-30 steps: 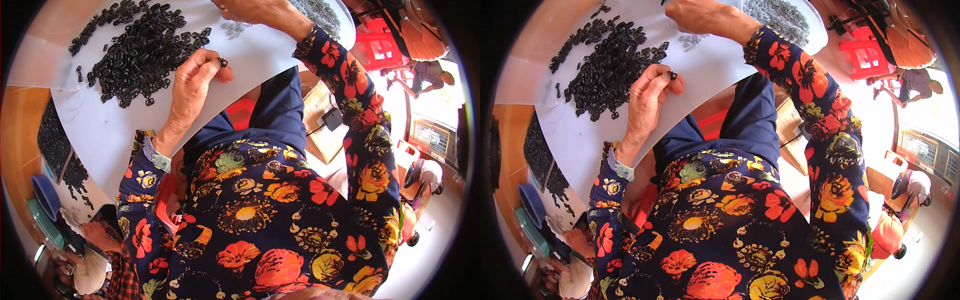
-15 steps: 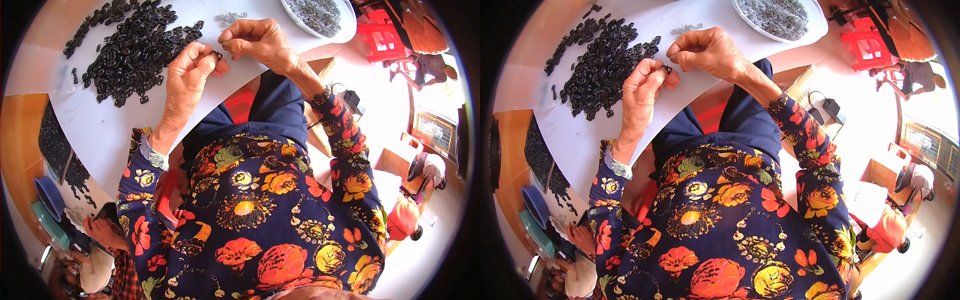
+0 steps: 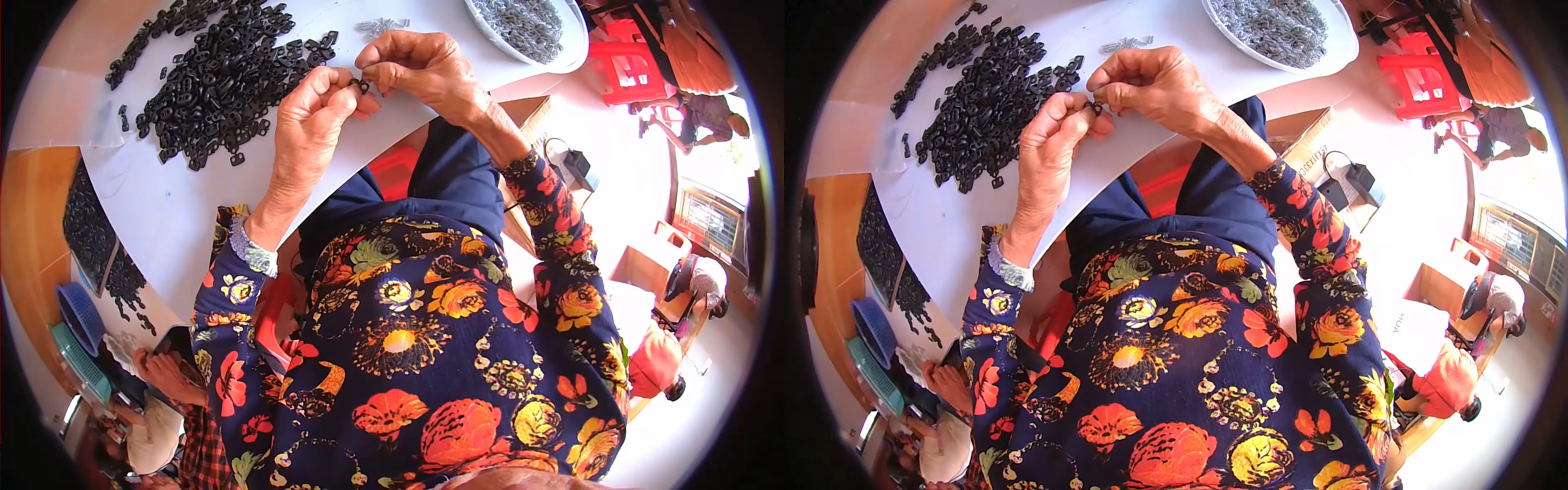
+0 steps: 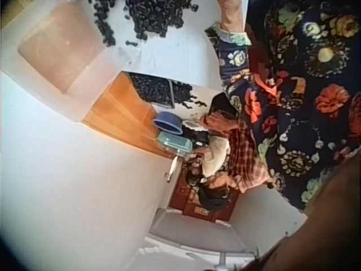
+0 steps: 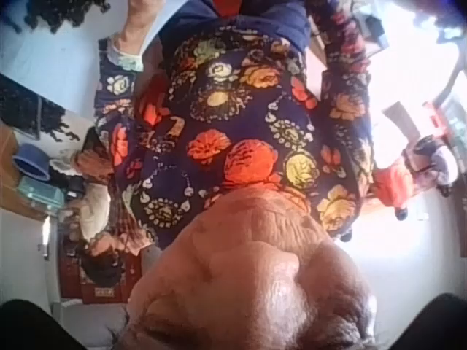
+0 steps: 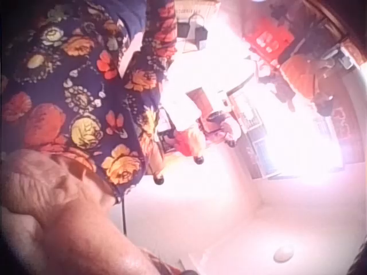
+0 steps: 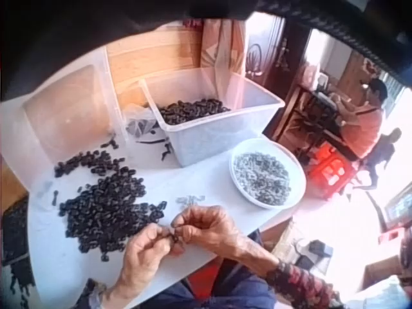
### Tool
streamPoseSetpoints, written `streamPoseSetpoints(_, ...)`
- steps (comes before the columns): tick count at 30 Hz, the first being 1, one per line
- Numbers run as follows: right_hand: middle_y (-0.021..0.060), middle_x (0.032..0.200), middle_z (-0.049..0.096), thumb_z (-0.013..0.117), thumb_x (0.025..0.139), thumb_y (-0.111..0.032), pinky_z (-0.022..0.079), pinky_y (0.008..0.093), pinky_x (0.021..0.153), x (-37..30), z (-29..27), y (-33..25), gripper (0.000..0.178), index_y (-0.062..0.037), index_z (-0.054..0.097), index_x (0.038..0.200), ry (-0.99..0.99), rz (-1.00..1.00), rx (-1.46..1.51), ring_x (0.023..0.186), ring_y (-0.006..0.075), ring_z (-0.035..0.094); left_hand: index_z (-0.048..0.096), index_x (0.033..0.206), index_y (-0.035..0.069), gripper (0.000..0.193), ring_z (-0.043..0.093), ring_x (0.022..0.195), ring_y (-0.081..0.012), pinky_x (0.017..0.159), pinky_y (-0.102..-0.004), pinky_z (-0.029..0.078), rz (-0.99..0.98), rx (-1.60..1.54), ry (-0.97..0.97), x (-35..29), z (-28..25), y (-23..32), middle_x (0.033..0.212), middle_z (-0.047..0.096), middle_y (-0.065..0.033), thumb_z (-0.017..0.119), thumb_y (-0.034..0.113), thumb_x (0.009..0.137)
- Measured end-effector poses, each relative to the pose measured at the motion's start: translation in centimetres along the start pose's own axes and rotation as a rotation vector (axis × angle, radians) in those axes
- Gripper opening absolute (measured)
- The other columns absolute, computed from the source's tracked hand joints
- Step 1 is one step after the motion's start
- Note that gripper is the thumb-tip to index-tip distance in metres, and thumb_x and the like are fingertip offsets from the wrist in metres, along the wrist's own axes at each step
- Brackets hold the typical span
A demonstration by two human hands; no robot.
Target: The person assembles small plastic clips by picking up plastic pieces and metal pins from the table and fitting them together by hand.
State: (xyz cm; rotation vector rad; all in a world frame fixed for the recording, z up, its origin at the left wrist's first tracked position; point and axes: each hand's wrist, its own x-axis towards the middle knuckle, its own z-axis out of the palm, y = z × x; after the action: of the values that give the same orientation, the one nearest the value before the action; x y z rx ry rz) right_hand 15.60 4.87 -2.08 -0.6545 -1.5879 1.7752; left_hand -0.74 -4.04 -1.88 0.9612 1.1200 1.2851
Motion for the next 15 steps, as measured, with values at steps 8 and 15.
streamPoseSetpoints(8,-0.0008,0.080,0.063,0.061,0.089,-0.003,0.047,0.0180,0.069,-0.35,0.50,-0.79,0.013,0.0027,0.064,0.100,-0.048,0.052,-0.147,0.075,0.0025,0.056,0.059,0.101,-0.001,0.014,0.058,0.076,-0.0051,0.071,-0.0193,0.047,0.041,0.039,0.035,-0.26,0.07,0.19,0.082,0.066,-0.0030,0.056,0.008,0.091)
streamPoseSetpoints(15,-0.0006,0.084,0.063,0.060,0.090,-0.004,0.048,0.0189,0.070,-0.47,0.55,-0.35,0.014,0.0007,0.063,0.102,-0.032,-0.004,-0.033,0.077,0.0036,0.057,0.063,0.101,0.000,0.015,0.057,0.076,-0.0047,0.071,-0.0194,0.047,0.004,0.030,0.033,-0.17,0.04,0.85,0.082,0.066,-0.0023,0.058,0.011,0.092)
